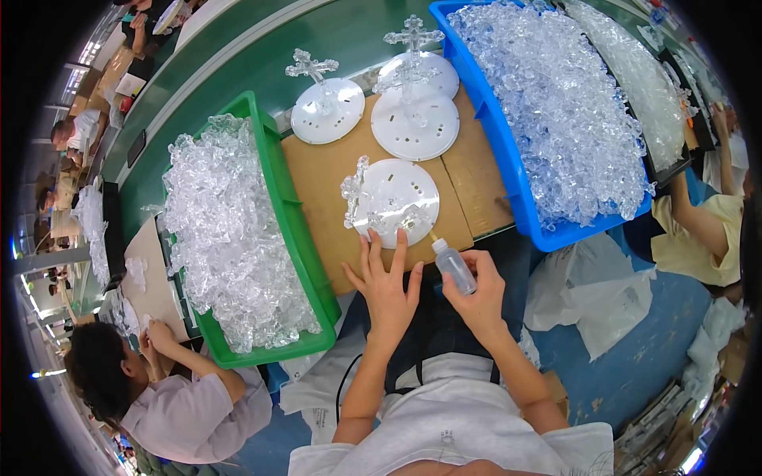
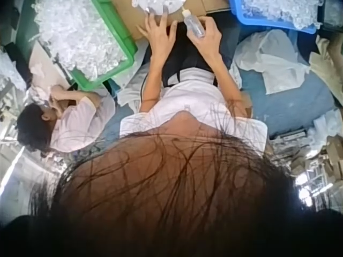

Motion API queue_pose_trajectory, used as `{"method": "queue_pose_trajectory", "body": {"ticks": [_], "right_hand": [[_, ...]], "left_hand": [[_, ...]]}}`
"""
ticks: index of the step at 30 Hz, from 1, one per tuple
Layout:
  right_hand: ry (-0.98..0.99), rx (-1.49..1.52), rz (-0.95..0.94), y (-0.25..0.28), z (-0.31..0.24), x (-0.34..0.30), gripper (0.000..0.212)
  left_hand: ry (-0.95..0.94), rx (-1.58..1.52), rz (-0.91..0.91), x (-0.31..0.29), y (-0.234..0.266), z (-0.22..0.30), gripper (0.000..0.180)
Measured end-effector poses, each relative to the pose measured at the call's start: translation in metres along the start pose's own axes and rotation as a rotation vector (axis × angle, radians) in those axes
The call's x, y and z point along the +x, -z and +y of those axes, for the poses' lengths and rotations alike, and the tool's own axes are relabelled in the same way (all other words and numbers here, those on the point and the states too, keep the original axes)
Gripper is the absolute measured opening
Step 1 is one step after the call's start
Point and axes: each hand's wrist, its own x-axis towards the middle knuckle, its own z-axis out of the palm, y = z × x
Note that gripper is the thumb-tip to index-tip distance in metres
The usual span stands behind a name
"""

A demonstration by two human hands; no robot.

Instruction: Gluing decorative plastic components onto circular white bases on an assembly line.

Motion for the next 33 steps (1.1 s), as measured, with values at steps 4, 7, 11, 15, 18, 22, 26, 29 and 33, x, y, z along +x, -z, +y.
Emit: {"method": "queue_pose_trajectory", "body": {"ticks": [4, 7, 11, 15, 18, 22, 26, 29, 33], "right_hand": [[0.088, -0.048, -0.018, 0.005, 0.003, 0.011, 0.029], [0.114, -0.080, -0.047, 0.007, 0.001, 0.015, 0.029], [0.111, -0.059, -0.040, 0.009, 0.004, 0.018, 0.029], [0.071, -0.037, -0.056, 0.014, 0.003, 0.020, 0.029], [0.054, 0.020, -0.074, 0.013, 0.006, 0.011, 0.029], [0.072, 0.056, -0.108, 0.007, 0.003, 0.003, 0.030], [0.057, 0.049, -0.120, 0.003, 0.006, 0.001, 0.030], [0.039, 0.053, -0.122, 0.003, 0.006, 0.000, 0.030], [-0.004, 0.089, -0.121, 0.003, 0.008, -0.001, 0.030]], "left_hand": [[-0.001, -0.003, 0.001, -0.001, 0.002, 0.000, 0.054], [-0.004, 0.001, -0.005, 0.000, 0.004, 0.000, 0.054], [-0.011, -0.056, -0.002, 0.001, 0.007, -0.002, 0.052], [0.008, -0.194, 0.035, 0.001, 0.007, -0.006, 0.051], [-0.011, -0.139, 0.040, 0.001, 0.009, -0.006, 0.050], [-0.018, -0.109, 0.019, 0.000, 0.009, -0.004, 0.051], [-0.012, -0.099, 0.007, 0.001, 0.009, -0.003, 0.051], [-0.012, -0.089, 0.010, 0.000, 0.008, -0.002, 0.051], [-0.013, -0.068, 0.011, 0.001, 0.008, 0.002, 0.052]]}}
